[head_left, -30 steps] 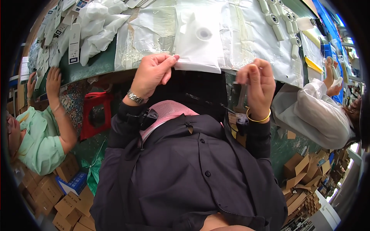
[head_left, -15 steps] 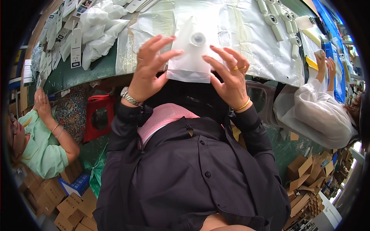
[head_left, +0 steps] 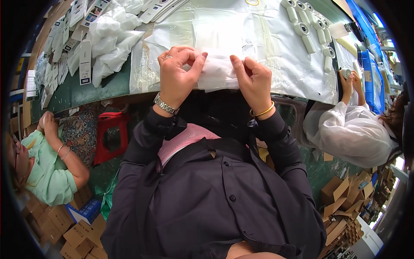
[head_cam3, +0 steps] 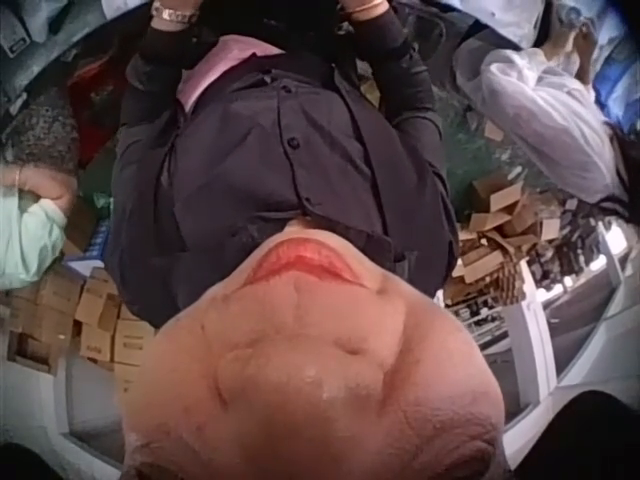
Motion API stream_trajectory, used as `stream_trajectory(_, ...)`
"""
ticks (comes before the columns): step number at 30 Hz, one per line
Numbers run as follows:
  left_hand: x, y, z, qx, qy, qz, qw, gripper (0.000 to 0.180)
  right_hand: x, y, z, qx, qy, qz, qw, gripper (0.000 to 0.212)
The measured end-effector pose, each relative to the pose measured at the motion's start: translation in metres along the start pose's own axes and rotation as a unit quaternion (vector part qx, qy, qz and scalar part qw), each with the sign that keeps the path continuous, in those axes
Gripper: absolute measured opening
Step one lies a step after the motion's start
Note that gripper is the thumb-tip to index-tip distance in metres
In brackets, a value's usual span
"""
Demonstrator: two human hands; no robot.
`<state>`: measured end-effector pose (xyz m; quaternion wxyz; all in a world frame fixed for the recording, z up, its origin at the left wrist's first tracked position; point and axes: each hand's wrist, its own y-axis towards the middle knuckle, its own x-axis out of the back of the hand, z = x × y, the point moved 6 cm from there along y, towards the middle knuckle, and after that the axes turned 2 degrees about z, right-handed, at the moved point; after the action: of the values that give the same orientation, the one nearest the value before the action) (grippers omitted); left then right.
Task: The person folds a cardboard box, inserts a small white device, and sets it aside. Then, they pick up a plastic bag, slide a white sensor into it, and seal the bag by hand.
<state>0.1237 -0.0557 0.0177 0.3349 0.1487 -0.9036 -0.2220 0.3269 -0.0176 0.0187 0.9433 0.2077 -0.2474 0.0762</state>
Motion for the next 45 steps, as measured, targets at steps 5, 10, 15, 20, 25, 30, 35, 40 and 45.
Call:
stream_trajectory(5, -0.013, 0.003, 0.019, 0.064, 0.013, -0.014, 0.998, 0.022, -0.003, 0.007, -0.009, -0.035, -0.02, -0.006, 0.999, 0.046)
stream_trajectory(10, -0.016, 0.005, 0.017, 0.05, 0.059, -0.025, 0.997, 0.026, -0.004, 0.007, -0.011, -0.024, -0.074, -0.01, 0.997, 0.047)
stream_trajectory(15, -0.017, 0.006, 0.021, 0.074, 0.031, -0.021, 0.997, 0.031, -0.003, 0.004, -0.014, 0.0, -0.12, -0.02, 0.993, 0.044)
stream_trajectory(20, -0.003, 0.01, 0.008, 0.088, 0.068, -0.01, 0.994, 0.023, 0.003, -0.004, -0.017, 0.036, -0.118, -0.049, 0.991, 0.038)
stream_trajectory(25, -0.012, 0.008, -0.044, -0.048, 0.067, 0.015, 0.997, 0.046, 0.011, -0.007, -0.035, 0.004, -0.012, -0.11, 0.994, 0.035)
stream_trajectory(30, -0.032, -0.004, -0.036, -0.033, 0.099, 0.012, 0.994, 0.058, 0.013, -0.01, -0.04, -0.018, 0.051, -0.113, 0.992, 0.039)
stream_trajectory(35, -0.005, 0.003, -0.018, 0.076, -0.006, 0.013, 0.997, 0.052, 0.011, -0.013, -0.042, -0.02, 0.04, -0.111, 0.993, 0.041)
stream_trajectory(40, 0.028, -0.001, 0.031, 0.285, -0.483, -0.019, 0.827, 0.043, 0.01, -0.014, -0.044, -0.013, 0.041, -0.12, 0.992, 0.042)
stream_trajectory(45, 0.112, -0.007, 0.052, 0.153, -0.347, -0.299, 0.876, 0.043, 0.009, -0.013, -0.041, 0.005, 0.043, -0.12, 0.992, 0.041)
